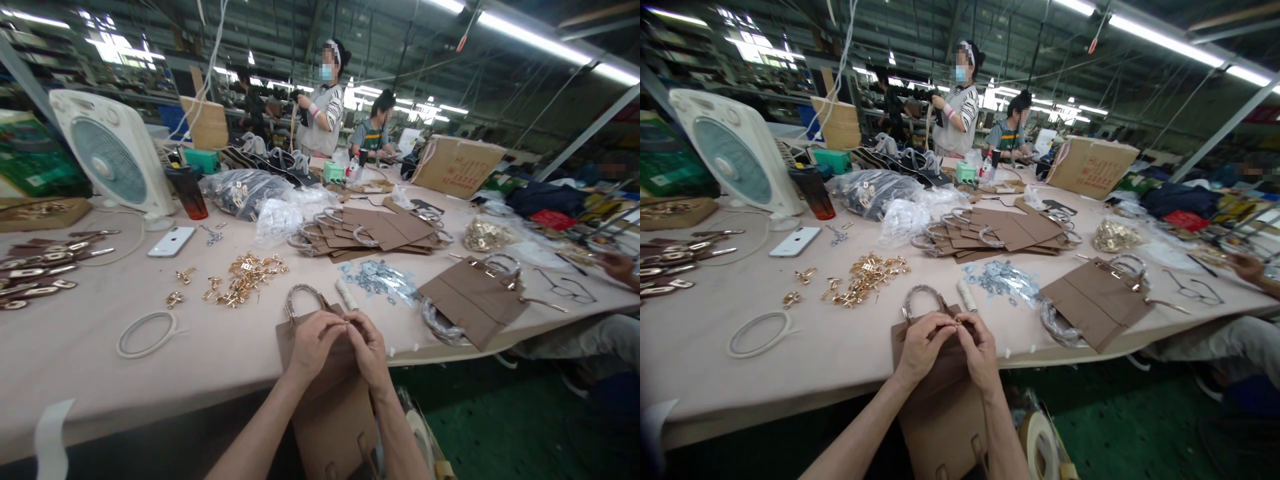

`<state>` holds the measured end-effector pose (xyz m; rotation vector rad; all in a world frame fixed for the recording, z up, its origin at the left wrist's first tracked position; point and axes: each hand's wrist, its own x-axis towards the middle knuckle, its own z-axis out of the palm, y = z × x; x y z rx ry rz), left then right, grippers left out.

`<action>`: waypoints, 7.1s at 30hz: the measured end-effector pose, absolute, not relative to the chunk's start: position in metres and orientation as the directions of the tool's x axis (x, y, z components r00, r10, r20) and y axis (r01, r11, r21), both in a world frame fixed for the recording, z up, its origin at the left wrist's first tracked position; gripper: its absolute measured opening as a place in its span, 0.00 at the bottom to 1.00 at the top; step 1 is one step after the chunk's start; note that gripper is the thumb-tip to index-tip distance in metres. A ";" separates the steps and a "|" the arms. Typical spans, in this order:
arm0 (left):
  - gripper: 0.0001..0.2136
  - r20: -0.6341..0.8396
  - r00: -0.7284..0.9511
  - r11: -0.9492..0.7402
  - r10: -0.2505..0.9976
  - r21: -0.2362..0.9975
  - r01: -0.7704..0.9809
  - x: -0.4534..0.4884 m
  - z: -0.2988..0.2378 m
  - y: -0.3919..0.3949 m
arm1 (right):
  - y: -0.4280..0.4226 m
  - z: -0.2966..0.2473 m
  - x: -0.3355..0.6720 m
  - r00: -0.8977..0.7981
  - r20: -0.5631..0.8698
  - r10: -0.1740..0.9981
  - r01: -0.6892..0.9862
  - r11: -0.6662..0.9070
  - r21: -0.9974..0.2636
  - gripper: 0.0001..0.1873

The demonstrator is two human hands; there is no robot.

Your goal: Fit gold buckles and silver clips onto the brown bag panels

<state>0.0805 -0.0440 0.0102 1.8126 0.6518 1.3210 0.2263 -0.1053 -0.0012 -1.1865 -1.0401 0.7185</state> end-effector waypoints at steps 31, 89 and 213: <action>0.05 0.648 0.294 -0.659 0.703 0.749 -0.074 0.082 0.004 -0.049 | -0.103 -0.022 0.226 0.474 0.237 0.848 0.085 0.223 -0.971 0.16; 0.08 0.018 0.038 -0.035 0.999 0.851 0.525 0.022 0.012 -0.064 | -0.069 -0.002 0.224 -0.212 0.390 0.896 0.533 0.440 -0.723 0.13; 0.09 0.025 -0.017 -0.020 1.000 0.965 0.263 0.048 -0.001 -0.027 | -0.052 -0.010 0.249 -0.336 0.464 0.820 0.703 0.546 -0.456 0.15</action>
